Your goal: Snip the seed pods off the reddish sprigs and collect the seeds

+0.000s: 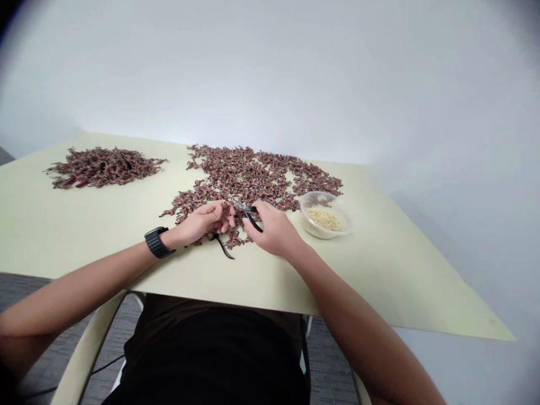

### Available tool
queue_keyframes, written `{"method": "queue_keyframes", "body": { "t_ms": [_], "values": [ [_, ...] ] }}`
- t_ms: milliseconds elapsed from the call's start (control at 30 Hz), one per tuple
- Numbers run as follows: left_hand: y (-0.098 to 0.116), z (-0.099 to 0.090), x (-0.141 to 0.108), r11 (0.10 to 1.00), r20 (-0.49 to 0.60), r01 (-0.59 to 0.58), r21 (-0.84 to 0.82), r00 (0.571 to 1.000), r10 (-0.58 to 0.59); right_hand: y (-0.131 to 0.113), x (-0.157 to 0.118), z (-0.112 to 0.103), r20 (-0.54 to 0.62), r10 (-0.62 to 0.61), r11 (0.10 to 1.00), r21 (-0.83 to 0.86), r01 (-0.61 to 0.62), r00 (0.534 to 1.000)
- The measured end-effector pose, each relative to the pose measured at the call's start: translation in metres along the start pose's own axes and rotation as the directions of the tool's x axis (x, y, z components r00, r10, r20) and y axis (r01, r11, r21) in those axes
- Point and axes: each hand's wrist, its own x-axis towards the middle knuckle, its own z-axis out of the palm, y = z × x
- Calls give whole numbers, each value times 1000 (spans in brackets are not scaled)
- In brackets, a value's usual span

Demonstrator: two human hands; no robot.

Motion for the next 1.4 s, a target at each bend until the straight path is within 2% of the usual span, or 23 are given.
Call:
{"method": "queue_keyframes", "body": {
  "t_ms": [167,300,700,900,1000,1167,1267,1400],
  "values": [
    [-5,1,0,991,42,21,-134,999,-16,0,-3,5,-2,-88,995,-48,88,996],
    [-6,3,0,976,54,45,-211,998,-35,0,-4,9,-12,-110,992,-56,109,994],
    [0,6,-2,966,89,80,-247,994,-60,-2,-4,6,21,-79,996,-47,80,997],
    [4,12,-3,968,51,47,-248,998,-36,-6,-3,7,11,-61,998,2,61,998],
    [6,15,-3,986,20,-17,-163,1000,21,-9,-3,9,1,-22,999,41,22,1000],
    [10,17,-4,983,-41,-120,140,991,127,-18,-3,11,46,74,984,160,-81,996],
    [11,19,-5,951,-102,-127,283,981,162,-22,-4,12,86,115,954,266,-134,990],
    [12,22,-7,921,-162,-121,370,968,192,-25,-4,15,119,144,897,403,-180,982]
  ]
}}
